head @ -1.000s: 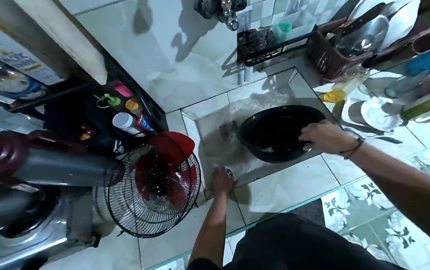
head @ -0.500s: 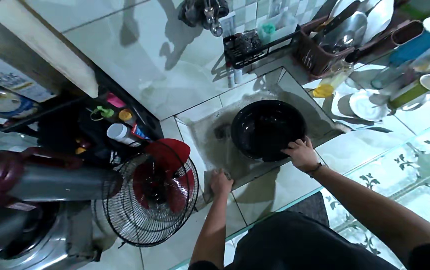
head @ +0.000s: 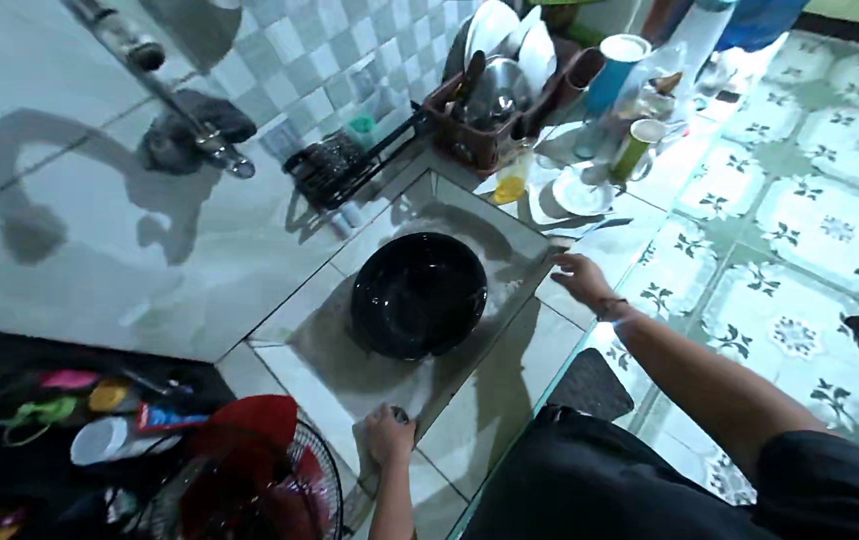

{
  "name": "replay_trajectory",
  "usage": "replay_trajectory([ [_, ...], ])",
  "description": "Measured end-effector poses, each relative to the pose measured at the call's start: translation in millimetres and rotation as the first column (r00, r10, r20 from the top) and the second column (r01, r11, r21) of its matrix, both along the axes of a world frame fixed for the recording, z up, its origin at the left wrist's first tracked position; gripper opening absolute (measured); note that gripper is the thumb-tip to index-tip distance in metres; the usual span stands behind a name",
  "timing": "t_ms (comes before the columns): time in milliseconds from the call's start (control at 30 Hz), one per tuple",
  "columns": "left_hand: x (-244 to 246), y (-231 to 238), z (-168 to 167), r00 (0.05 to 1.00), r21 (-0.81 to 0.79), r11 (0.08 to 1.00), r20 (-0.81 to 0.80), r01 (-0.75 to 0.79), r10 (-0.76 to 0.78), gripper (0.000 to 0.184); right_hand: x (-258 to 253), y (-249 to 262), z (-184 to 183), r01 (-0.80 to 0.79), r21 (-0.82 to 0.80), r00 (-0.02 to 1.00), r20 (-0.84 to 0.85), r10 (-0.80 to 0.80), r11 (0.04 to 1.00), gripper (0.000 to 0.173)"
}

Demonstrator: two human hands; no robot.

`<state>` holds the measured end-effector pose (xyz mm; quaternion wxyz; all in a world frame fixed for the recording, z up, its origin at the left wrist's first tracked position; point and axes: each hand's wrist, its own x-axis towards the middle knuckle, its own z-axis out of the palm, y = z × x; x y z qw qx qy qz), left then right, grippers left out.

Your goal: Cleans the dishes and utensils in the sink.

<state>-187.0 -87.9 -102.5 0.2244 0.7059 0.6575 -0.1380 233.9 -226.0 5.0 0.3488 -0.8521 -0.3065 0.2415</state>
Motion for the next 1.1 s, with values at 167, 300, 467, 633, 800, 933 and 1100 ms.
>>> replay_trajectory([
  [167, 0, -1, -5, 0.999, 0.01, 1.0, -0.034, 0.009, -0.009, 0.083, 102, -7, -4, 0.49, 0.11, 0.831, -0.359, -0.425, 0.865, 0.04],
  [300, -1, -1, -11, 1.0, 0.033, 0.999, -0.001, 0.02, -0.02, 0.084, 178, -1, -10, 0.495, 0.022, 0.857, -0.175, -0.484, 0.868, 0.041],
  [467, -4, -2, -12, 0.997, 0.099, 0.995, 0.081, 0.004, -0.012, 0.094, 248, 26, -19, 0.321, -0.329, 0.945, 0.056, -0.322, 0.888, 0.047],
  [633, 39, 3, 14, 0.799, 0.187, 0.91, 0.564, -0.369, 0.208, 0.084, 291, 45, -53, 0.264, -0.317, 0.959, -0.017, -0.283, 0.911, 0.049],
  [800, 99, 29, 39, 0.008, -0.413, 0.573, 0.807, -0.708, 0.591, 0.066, 292, 47, -52, 0.267, -0.246, 0.935, -0.169, -0.312, 0.932, 0.056],
  [933, 118, 46, 42, -0.249, -0.576, 0.396, 0.74, -0.715, 0.625, 0.057, 286, 45, -38, 0.291, -0.18, 0.887, -0.318, -0.336, 0.94, 0.048],
  [1100, 135, 56, 42, -0.271, -0.539, 0.358, 0.768, -0.762, 0.581, 0.067, 288, 34, -33, 0.338, -0.051, 0.847, -0.418, -0.327, 0.94, 0.043],
])
